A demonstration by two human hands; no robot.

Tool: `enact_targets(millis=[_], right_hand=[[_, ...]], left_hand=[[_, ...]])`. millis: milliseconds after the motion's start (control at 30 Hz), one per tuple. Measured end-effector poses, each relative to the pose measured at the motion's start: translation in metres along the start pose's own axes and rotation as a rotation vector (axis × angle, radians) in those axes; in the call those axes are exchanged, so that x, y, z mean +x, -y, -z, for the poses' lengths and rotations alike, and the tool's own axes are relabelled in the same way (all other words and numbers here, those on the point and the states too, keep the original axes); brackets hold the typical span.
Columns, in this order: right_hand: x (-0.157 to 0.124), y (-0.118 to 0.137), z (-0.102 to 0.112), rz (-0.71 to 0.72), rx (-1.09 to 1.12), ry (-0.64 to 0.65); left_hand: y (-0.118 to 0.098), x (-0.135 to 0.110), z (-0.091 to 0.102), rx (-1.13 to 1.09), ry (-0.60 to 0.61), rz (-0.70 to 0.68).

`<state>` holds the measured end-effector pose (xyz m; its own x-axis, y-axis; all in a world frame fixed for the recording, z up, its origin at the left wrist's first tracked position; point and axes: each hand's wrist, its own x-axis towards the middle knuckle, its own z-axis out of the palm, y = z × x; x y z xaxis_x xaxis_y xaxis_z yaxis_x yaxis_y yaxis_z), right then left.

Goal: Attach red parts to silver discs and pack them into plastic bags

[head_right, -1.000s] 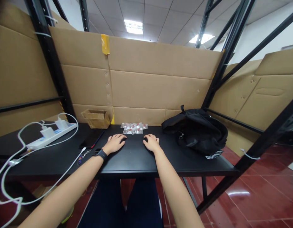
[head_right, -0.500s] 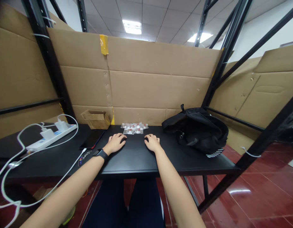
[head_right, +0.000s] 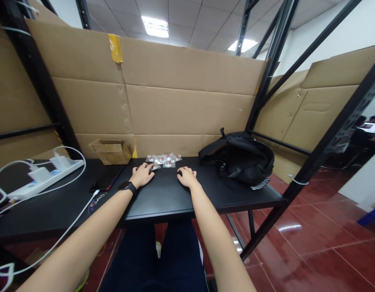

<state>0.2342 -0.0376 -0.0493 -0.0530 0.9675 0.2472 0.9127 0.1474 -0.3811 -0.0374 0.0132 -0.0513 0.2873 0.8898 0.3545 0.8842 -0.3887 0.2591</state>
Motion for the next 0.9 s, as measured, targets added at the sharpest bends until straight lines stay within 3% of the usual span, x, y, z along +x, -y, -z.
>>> enact_targets(millis=[200, 333, 433, 533, 600, 733, 900], right_hand=[[-0.005, 0.015, 0.002, 0.03, 0.081, -0.058], [-0.003, 0.048, -0.005, 0.196, 0.231, -0.091], [0.002, 0.067, -0.012, 0.302, 0.532, -0.12], [0.007, 0.068, -0.014, 0.254, 0.656, -0.135], [0.009, 0.063, -0.013, 0.218, 0.703, -0.146], [0.012, 0.057, -0.011, 0.16, 0.833, -0.149], [0.013, 0.054, -0.013, 0.056, 0.937, -0.176]], left_hand=[[-0.01, -0.013, 0.009, -0.126, -0.071, 0.024], [-0.02, -0.025, 0.017, -0.242, -0.106, 0.002], [-0.023, -0.027, 0.015, -0.466, -0.136, -0.065], [-0.021, -0.023, 0.008, -0.778, -0.102, -0.109], [-0.019, -0.02, 0.004, -0.867, -0.062, -0.108], [-0.018, -0.023, 0.006, -0.84, -0.04, -0.101], [-0.021, -0.032, 0.015, -0.596, 0.055, -0.168]])
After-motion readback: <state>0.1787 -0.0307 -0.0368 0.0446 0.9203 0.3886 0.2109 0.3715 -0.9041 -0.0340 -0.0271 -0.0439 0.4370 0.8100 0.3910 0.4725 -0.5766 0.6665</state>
